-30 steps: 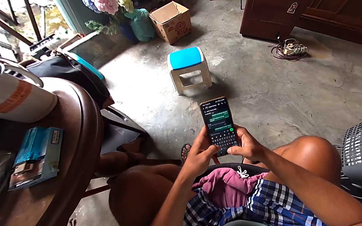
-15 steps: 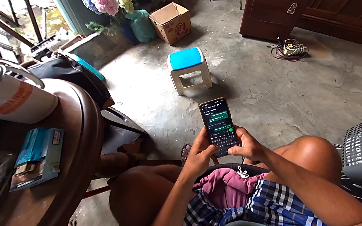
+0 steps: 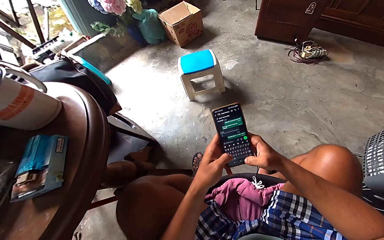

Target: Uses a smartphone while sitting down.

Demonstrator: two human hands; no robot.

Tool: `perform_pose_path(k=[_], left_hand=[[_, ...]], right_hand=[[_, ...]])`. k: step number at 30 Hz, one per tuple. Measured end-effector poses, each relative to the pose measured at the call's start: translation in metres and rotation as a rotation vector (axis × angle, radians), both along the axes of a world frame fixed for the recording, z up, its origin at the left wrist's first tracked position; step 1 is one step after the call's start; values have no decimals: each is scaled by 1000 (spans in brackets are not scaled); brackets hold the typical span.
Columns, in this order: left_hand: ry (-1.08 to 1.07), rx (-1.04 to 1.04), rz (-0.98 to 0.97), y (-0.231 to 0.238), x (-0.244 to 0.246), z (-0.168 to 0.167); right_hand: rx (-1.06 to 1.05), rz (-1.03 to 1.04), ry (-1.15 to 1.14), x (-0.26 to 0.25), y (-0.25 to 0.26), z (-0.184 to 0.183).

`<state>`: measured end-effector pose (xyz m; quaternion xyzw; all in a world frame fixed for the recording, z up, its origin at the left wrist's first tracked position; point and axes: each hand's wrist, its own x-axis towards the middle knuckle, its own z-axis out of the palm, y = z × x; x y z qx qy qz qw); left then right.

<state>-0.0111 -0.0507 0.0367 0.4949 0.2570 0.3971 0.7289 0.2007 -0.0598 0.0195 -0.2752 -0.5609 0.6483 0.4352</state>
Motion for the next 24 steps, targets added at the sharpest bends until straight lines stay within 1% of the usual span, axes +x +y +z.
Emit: perform_pose_path(k=[16,24], left_hand=[[14,-1,3,0,0,2],[20,-31,34,0,0,4]], right_hand=[[16,7,12,1,0,-1],[33,5,-6,0,0,-2]])
